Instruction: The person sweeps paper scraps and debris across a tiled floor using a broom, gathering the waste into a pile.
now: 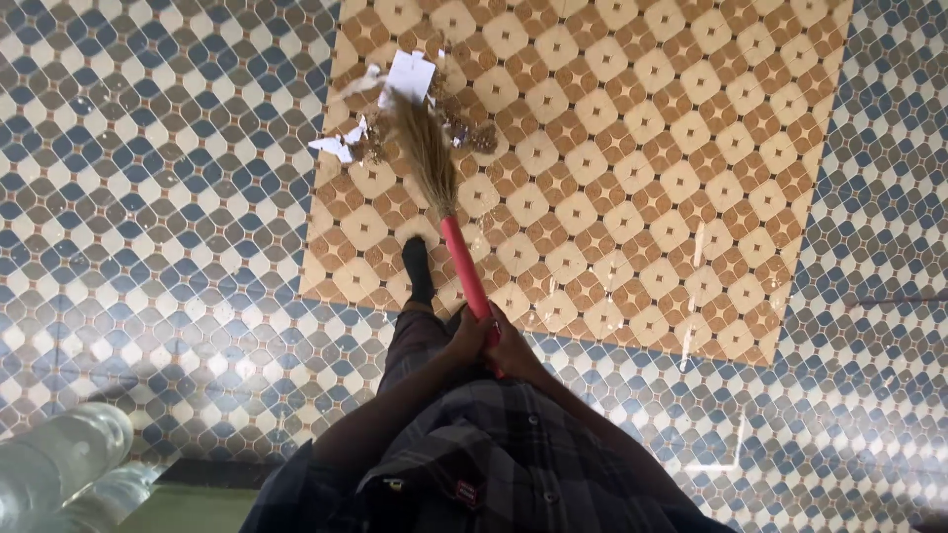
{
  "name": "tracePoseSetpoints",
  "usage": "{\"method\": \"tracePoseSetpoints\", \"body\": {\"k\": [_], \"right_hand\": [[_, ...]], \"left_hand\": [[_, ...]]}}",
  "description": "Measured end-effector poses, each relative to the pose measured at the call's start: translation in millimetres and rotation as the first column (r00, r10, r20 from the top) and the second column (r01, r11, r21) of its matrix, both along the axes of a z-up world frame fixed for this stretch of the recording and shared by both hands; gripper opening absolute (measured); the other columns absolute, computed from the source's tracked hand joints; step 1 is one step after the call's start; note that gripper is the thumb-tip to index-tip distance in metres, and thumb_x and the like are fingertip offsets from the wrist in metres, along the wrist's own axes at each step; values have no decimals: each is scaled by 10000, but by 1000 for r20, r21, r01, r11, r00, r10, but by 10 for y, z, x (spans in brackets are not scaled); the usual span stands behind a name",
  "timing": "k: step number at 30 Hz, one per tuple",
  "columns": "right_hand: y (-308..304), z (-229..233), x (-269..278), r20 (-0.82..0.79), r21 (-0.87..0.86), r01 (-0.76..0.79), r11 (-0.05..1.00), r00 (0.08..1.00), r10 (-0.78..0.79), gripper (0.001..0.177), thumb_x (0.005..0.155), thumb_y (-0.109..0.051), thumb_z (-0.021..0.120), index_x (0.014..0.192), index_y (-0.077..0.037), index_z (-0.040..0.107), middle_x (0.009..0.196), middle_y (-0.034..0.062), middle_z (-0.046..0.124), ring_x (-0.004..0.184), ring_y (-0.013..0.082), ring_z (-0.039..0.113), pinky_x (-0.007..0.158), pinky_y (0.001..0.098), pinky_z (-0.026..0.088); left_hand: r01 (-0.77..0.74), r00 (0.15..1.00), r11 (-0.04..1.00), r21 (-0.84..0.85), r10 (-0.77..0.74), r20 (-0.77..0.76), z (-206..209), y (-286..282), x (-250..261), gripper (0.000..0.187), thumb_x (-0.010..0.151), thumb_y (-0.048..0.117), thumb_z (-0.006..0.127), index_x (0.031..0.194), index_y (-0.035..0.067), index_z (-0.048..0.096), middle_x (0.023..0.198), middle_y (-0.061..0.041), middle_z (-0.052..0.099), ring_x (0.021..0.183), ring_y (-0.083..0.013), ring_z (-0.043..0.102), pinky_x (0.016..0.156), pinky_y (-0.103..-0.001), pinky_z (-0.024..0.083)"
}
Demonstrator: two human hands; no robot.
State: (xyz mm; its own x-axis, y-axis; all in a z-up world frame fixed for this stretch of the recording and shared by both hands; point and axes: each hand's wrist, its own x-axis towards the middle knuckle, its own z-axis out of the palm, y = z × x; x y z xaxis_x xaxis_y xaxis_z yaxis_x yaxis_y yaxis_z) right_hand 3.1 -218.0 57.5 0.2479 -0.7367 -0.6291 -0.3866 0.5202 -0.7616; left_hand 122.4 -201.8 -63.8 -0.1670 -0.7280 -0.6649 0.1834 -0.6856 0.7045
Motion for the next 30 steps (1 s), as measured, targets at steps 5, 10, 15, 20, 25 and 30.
{"method": "tracePoseSetpoints", "body": {"k": [5, 10, 15, 20, 25, 30], "right_hand": [[81, -100, -83, -19, -98, 29, 995, 999, -31, 963, 817, -121, 820, 1608, -106, 273, 1300, 183, 635, 1088, 260, 676, 876, 368, 560], [12, -13, -202, 86, -135, 146, 980, 987, -135, 980, 740, -89, 842, 1569, -89, 320, 1230, 145, 658, 995, 243, 677, 798, 361, 576], [126, 18, -386, -32, -83, 251, 964, 967, -254, 922, 805, -91, 814, 1584, -101, 322, 1034, 125, 708, 819, 181, 680, 662, 309, 557], [208, 117, -461, -67, 249, 569, 784, 817, -572, 807, 832, -72, 664, 1566, -148, 336, 822, 120, 658, 582, 183, 640, 484, 318, 514], [51, 65, -391, -85, 355, 642, 679, 746, -661, 667, 860, -102, 613, 1491, -158, 406, 788, 95, 633, 548, 175, 604, 445, 311, 493], [-196, -344, -257, -22, 382, 515, 767, 835, -550, 760, 751, 49, 647, 1464, -117, 443, 826, 92, 647, 577, 176, 632, 468, 317, 511]], "left_hand": [[54, 997, 994, 98, -59, 49, -10, -65, -59, 539, 957, 256, 641, 1323, -21, 359, 1032, -183, 629, 861, -233, 664, 661, -349, 566], [135, 988, 990, 44, -137, 66, 10, -156, -215, 622, 892, 248, 664, 1330, -25, 317, 1028, -174, 628, 863, -238, 684, 665, -345, 586], [357, 930, 934, 1, -355, 94, -11, -236, -494, 689, 906, 302, 683, 1300, -89, 275, 1027, -201, 640, 868, -218, 710, 644, -319, 598], [420, 907, 906, 48, -418, -56, -16, -280, -830, 599, 897, 367, 714, 1184, -89, 450, 945, -165, 662, 766, -178, 689, 555, -315, 571], [519, 853, 828, 213, -486, -188, -70, -380, -798, 508, 915, 466, 679, 1056, -13, 583, 714, -78, 621, 537, -158, 593, 416, -293, 449], [495, 868, 840, 223, -463, -182, -187, -613, -494, 539, 952, 482, 672, 952, -57, 670, 587, -52, 603, 433, -143, 558, 366, -283, 405]]}}
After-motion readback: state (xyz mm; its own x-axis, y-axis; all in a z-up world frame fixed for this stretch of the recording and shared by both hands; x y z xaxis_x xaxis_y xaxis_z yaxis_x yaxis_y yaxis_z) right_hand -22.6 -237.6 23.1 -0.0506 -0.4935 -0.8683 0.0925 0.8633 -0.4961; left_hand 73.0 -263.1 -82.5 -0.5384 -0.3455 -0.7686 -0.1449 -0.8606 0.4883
